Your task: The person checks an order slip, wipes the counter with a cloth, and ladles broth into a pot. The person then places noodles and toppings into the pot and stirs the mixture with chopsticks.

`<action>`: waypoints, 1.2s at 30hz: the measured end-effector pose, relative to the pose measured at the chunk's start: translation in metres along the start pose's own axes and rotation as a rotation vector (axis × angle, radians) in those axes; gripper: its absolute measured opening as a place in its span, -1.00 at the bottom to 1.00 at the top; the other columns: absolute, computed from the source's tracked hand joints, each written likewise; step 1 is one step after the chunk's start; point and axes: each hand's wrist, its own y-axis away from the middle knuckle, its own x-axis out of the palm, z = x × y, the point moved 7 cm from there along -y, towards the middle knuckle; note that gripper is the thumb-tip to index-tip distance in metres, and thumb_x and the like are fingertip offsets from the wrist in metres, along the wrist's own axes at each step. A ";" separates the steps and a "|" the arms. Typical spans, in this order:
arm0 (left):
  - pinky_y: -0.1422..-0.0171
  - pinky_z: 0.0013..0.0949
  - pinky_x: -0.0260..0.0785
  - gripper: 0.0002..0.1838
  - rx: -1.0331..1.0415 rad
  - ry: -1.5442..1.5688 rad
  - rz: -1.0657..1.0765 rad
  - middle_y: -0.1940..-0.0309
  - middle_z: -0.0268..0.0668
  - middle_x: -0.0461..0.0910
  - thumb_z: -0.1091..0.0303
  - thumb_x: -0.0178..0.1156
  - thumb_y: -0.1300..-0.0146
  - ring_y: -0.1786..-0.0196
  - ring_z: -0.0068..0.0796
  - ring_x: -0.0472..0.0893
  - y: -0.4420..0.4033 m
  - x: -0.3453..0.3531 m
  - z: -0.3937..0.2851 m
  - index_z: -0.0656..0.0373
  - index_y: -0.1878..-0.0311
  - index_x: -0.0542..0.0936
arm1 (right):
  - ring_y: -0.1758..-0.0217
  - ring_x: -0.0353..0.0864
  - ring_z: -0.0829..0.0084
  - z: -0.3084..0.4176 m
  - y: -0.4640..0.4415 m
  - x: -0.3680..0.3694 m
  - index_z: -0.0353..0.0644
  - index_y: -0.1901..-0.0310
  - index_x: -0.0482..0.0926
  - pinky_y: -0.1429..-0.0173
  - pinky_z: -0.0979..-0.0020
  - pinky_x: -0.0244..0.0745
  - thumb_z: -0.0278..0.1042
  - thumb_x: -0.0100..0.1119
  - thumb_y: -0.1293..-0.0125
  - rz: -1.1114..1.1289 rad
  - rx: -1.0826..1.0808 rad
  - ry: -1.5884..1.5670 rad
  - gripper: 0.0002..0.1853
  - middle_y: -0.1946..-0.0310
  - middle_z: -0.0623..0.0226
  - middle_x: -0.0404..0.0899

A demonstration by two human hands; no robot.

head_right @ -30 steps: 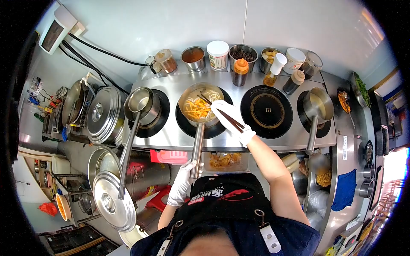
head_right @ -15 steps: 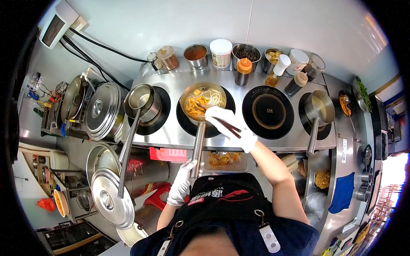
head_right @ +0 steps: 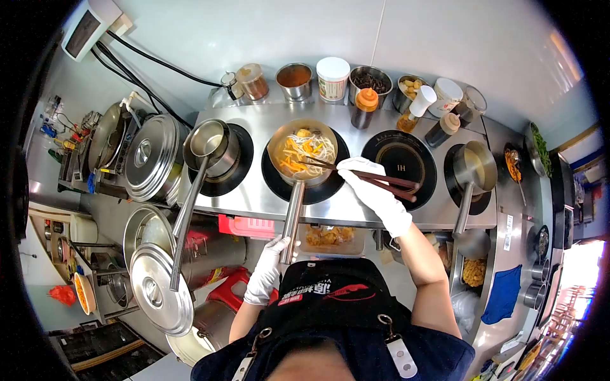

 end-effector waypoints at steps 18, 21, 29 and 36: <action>0.42 -0.47 0.45 -0.77 -0.029 0.049 -0.035 0.36 -0.23 0.63 0.35 0.10 -0.34 0.48 -0.48 0.56 0.002 0.002 0.001 0.29 0.04 0.49 | 0.22 0.64 0.44 -0.002 -0.010 -0.016 -0.31 0.31 0.62 0.09 0.48 0.52 -0.58 0.22 -0.17 -0.115 0.034 0.070 -0.94 0.30 0.25 0.65; 0.42 -0.48 0.45 -0.77 -0.034 0.038 -0.034 0.35 -0.24 0.63 0.35 0.11 -0.34 0.48 -0.49 0.56 0.001 0.003 -0.001 0.28 0.04 0.49 | 0.20 0.64 0.40 -0.024 -0.008 0.003 -0.31 0.31 0.62 0.07 0.45 0.52 -0.57 0.23 -0.16 -0.031 0.030 0.074 -0.93 0.29 0.24 0.65; 0.42 -0.48 0.44 -0.75 -0.034 0.049 -0.026 0.33 -0.22 0.64 0.33 0.12 -0.33 0.48 -0.49 0.56 0.003 0.003 -0.001 0.28 0.02 0.48 | 0.18 0.62 0.37 -0.030 -0.005 -0.007 -0.30 0.24 0.62 0.04 0.45 0.51 -0.52 0.22 -0.19 0.013 0.027 0.092 -0.89 0.28 0.22 0.63; 0.41 -0.49 0.44 -0.73 -0.027 0.069 -0.032 0.34 -0.21 0.64 0.33 0.13 -0.32 0.48 -0.48 0.55 0.000 0.000 0.003 0.29 0.00 0.47 | 0.24 0.63 0.44 0.007 -0.018 -0.022 -0.27 0.26 0.61 0.11 0.48 0.51 -0.49 0.21 -0.22 -0.081 -0.090 0.180 -0.91 0.34 0.28 0.63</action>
